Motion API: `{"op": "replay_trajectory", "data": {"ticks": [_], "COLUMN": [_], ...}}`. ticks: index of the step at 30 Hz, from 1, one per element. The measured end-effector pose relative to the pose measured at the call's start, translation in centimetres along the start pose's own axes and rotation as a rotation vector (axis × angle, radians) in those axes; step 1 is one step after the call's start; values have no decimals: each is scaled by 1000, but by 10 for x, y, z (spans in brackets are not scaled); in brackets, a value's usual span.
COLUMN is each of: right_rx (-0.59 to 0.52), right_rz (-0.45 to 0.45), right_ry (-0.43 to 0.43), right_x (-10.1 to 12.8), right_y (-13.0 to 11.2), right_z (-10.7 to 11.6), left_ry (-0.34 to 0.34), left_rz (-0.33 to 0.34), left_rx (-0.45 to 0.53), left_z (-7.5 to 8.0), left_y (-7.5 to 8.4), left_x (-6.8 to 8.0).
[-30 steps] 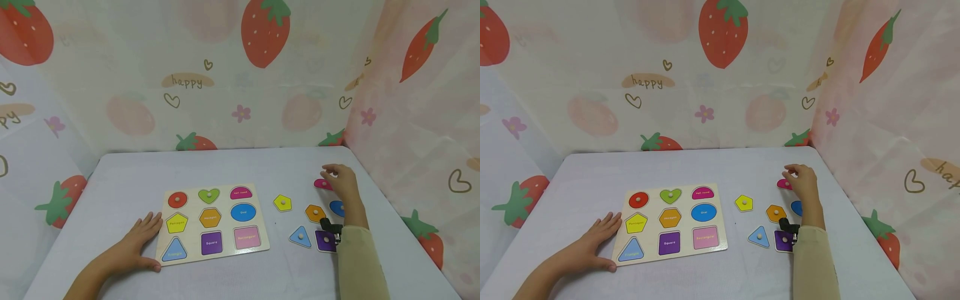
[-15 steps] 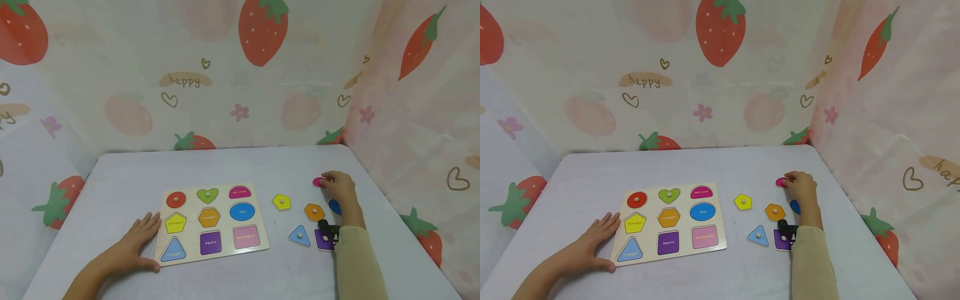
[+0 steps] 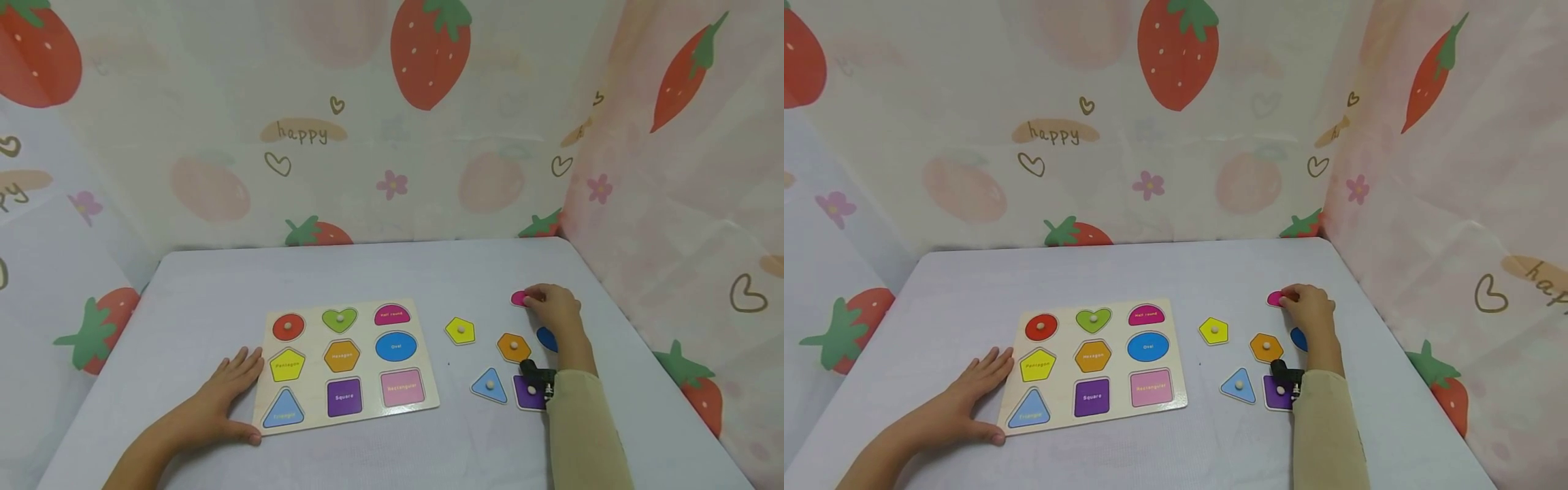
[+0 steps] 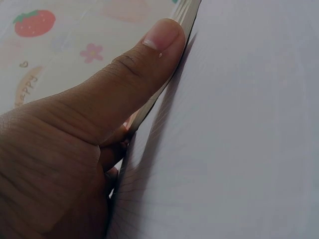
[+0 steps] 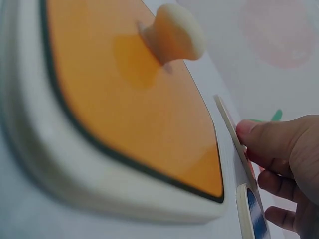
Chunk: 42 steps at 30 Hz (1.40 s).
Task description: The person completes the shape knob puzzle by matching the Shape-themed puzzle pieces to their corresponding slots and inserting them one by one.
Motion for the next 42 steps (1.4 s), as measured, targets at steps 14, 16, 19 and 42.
{"op": "replay_trajectory", "data": {"ticks": [14, 16, 19, 42], "right_rx": [12, 12, 10, -107], "right_rz": [13, 9, 17, 181], "right_ry": [17, 19, 35, 168], "right_x": [2, 1, 0, 2], "right_y": [-1, 0, -1, -72], "right_z": [1, 0, 0, 33], "left_ry": [-1, 0, 0, -3], "left_rz": [-1, -3, 5, 5], "left_rx": [7, 8, 13, 8], "left_z": [-1, -2, -2, 0], "left_y": [0, 0, 0, 2], "left_x": [1, 1, 2, 0]}}
Point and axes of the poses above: each hand's wrist, its own x-axis away from the middle knuckle, its own z-axis out of the back of the hand, y = z × x, the point moved 4 cm from there along -x, towards the middle knuckle, and after that the axes turned 13 degrees about y, right-handed, at the moved point
